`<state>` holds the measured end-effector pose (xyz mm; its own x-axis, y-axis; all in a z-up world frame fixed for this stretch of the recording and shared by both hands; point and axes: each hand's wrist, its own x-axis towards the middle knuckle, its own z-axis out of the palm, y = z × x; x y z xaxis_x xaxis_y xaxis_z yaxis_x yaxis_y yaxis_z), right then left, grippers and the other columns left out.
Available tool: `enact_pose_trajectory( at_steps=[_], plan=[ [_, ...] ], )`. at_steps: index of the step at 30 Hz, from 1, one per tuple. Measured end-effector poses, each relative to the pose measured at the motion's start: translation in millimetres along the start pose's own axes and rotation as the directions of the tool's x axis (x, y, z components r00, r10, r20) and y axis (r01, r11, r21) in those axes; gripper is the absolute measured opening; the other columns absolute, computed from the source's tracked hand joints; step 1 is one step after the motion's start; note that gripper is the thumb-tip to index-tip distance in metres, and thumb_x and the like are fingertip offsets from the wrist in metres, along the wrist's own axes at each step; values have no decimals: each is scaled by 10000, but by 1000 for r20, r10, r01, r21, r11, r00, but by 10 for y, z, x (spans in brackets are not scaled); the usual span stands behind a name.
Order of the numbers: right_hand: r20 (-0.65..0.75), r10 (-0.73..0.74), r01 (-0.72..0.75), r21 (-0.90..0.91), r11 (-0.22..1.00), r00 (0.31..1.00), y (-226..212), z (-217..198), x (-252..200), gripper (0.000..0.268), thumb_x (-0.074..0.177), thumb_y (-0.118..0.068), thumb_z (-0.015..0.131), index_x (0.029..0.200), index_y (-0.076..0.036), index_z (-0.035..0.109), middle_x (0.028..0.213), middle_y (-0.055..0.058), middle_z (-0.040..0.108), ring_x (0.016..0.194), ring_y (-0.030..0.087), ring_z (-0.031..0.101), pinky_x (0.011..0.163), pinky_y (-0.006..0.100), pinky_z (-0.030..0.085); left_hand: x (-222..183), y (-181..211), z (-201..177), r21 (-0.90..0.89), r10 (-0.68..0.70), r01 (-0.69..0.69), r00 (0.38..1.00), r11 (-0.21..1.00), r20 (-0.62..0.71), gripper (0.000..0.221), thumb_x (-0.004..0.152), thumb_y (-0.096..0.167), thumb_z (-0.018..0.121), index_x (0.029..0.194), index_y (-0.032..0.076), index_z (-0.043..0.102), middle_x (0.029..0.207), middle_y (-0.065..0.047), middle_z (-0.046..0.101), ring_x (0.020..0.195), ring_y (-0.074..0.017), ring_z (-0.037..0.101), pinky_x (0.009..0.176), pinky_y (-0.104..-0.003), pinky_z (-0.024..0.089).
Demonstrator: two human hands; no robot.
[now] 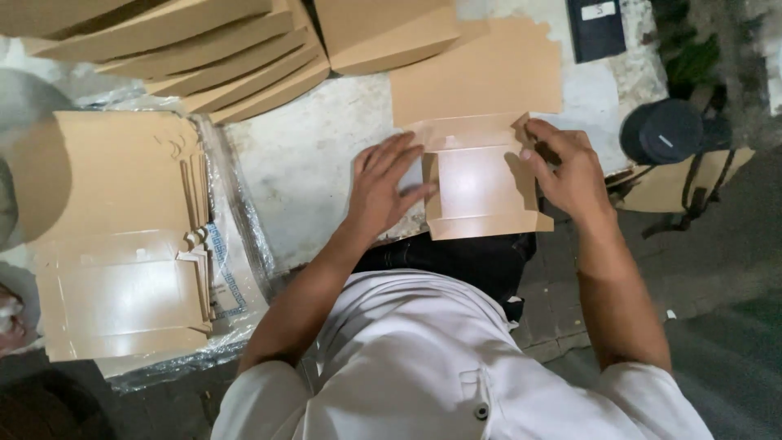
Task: The person assembles flat cardboard boxes by hand. They separate a flat sheet from a stack, fold the sides along pre-scored lines, and tuck the tabs to form a rectangular box. The process is repeated for a second box.
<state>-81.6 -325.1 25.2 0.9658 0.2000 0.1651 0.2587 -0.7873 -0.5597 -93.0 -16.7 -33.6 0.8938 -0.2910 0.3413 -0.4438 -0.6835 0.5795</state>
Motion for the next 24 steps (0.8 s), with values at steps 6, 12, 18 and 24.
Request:
enact_pose_trajectory(
  at_steps=[6,12,18,24],
  plan=[
    [50,-175,174,16,985,983,-565,93,104,404,932,-162,747,1304,-42,647,1328,173,619,1167,409,542,925,494,483,71,12,-79,69,-343,345,939,936,-37,434,930,317,717,1288,95,613,1220,-36,559,1134,-215,502,896,-404,291],
    [212,4,-22,80,997,977,-997,575,73,517,860,-312,784,1269,-44,614,1154,193,660,1093,426,608,855,552,514,184,135,32,71,-427,423,902,903,60,369,944,273,661,1264,93,631,1117,-27,551,1035,-189,546,827,-359,296],
    [103,256,-275,391,878,961,-714,933,-105,218,858,-104,739,1069,-129,691,837,32,731,781,168,670,702,293,533,212,242,-97,-52,-484,488,872,871,72,417,934,322,675,1240,42,635,1092,-76,597,1011,-245,617,826,-366,337],
    [26,224,-209,482,851,974,-746,943,-131,224,861,-65,757,1075,-77,693,857,67,720,742,186,674,668,299,532,224,166,157,-258,-374,329,915,909,-150,231,857,175,770,1065,94,714,881,-35,682,826,-228,697,789,-352,450]
  ],
)
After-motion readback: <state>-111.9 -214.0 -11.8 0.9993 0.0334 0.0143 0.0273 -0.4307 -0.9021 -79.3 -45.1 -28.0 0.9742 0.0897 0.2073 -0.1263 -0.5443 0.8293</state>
